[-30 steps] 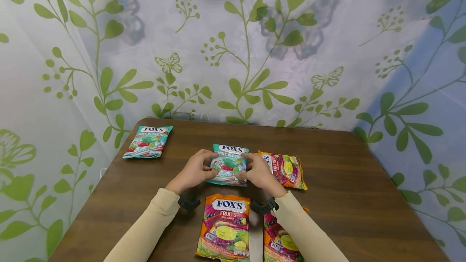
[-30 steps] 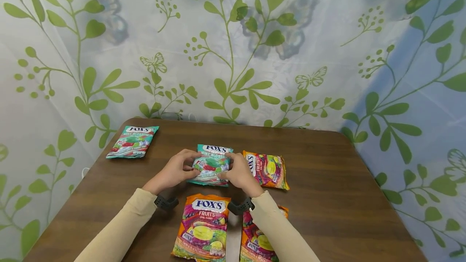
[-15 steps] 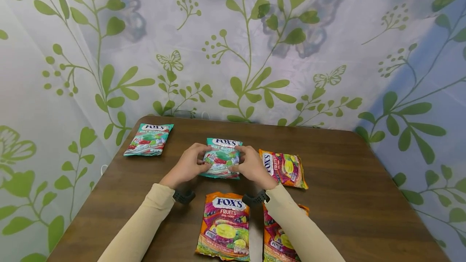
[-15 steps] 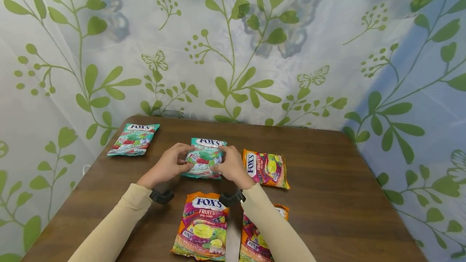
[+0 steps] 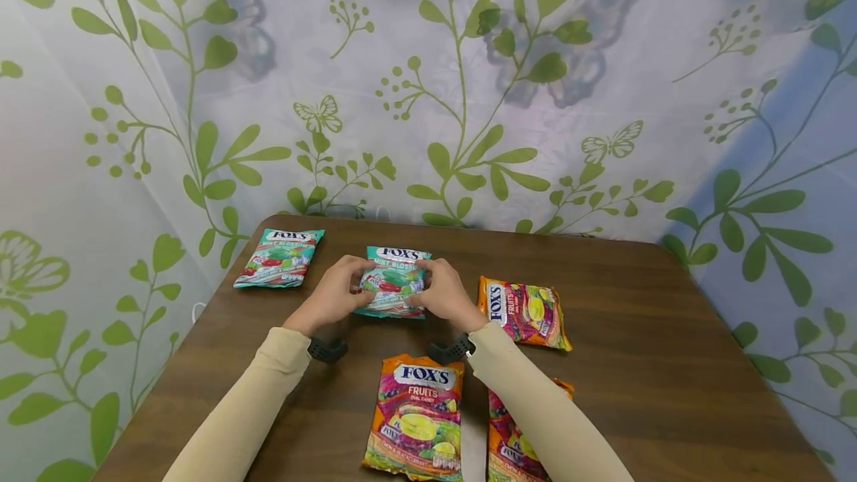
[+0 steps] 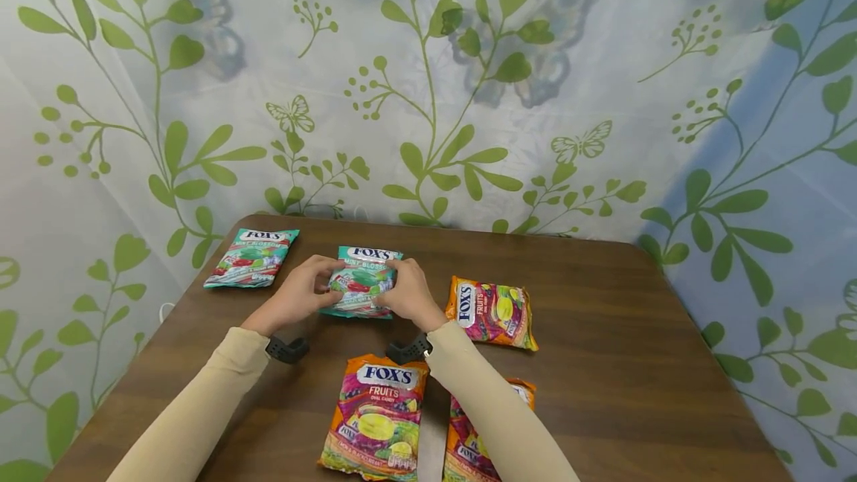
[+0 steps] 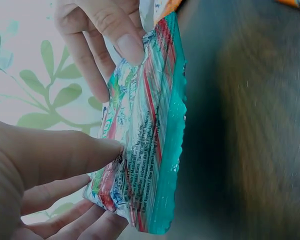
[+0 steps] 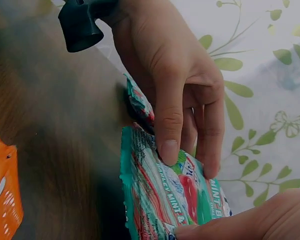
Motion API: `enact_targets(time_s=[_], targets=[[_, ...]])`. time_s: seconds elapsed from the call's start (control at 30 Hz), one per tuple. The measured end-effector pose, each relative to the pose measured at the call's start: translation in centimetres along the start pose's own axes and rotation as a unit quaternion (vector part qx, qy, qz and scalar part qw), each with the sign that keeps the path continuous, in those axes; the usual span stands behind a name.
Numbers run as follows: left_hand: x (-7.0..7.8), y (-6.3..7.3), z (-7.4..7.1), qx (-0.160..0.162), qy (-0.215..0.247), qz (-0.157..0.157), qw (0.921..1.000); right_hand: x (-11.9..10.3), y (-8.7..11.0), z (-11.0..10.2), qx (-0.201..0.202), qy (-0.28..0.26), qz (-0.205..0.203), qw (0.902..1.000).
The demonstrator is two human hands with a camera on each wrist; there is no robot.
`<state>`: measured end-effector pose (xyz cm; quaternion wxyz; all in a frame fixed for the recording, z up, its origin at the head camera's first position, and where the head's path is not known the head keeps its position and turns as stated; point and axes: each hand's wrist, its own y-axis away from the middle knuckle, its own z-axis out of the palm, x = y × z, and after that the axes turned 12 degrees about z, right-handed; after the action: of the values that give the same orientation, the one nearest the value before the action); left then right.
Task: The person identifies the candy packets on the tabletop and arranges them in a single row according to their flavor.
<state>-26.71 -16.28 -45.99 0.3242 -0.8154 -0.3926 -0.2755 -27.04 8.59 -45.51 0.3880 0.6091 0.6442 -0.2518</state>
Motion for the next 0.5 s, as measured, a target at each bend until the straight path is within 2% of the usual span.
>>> enact_targets(time_s=[0.27, 0.5], targets=[[-1.2, -0.3, -1.2, 0.005, -0.026, -0.002, 0.9997, -1.2, -1.8, 1.0, -0.01, -0.011, 0.006, 0.9999], [-2.0, -0.3, -2.6, 0.003, -0.032, -0.011, 0.9994, -1.9, -3.5, 1.9, -0.037, -0.031, 0.003, 0.9989]])
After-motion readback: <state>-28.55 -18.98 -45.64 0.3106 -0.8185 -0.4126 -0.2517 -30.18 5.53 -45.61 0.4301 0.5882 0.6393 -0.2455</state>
